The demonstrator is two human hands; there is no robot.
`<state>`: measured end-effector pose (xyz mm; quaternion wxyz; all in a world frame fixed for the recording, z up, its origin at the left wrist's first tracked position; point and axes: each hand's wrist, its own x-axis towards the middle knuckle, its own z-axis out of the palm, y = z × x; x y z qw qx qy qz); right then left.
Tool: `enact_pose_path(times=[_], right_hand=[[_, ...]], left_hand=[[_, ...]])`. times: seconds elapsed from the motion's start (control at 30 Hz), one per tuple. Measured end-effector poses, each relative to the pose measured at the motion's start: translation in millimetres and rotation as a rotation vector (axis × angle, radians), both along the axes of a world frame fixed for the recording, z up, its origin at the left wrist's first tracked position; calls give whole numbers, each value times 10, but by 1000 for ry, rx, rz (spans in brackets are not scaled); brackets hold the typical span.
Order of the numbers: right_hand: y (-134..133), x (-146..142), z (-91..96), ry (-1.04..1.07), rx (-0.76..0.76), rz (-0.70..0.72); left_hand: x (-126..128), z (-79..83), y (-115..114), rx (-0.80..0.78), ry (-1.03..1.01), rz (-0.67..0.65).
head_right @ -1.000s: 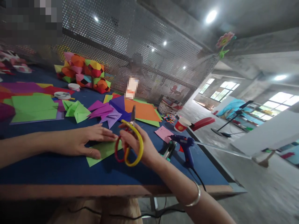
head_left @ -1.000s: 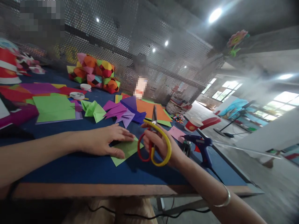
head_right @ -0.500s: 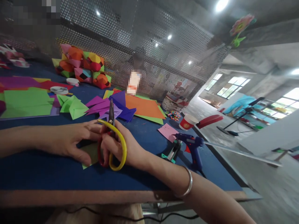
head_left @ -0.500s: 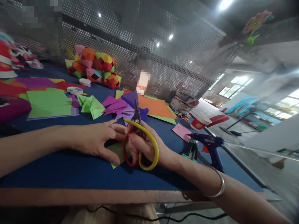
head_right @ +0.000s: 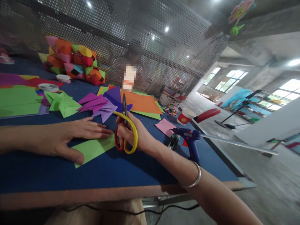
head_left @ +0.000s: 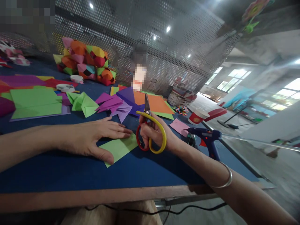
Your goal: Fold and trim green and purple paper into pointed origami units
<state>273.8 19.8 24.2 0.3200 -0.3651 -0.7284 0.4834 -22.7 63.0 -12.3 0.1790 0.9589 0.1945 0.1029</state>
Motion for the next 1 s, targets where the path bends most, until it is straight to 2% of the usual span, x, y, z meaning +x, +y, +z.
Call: enact_pose_path(times=[0.1, 0.33, 0.43, 0.6, 0.83, 0.93, 1.0], right_hand=[[46, 38, -17, -3, 25, -3], [54, 83, -10, 24, 72, -10], [-45, 45, 23, 19, 107, -49], [-167, -132, 31, 169, 158, -124], [-207, -432, -114, 174, 104, -1], [-182, -458, -162, 167, 78, 61], [-150, -425, -169, 137, 117, 77]], left_hand=[[-20, 2, -21, 16, -10, -9], [2, 149, -188, -81, -17, 58], [24, 114, -118, -97, -12, 14], [34, 47, 26, -100, 34, -19], [57, 205, -82, -104, 14, -24], [71, 229, -97, -117, 12, -17], [71, 214, -81, -115, 21, -19]])
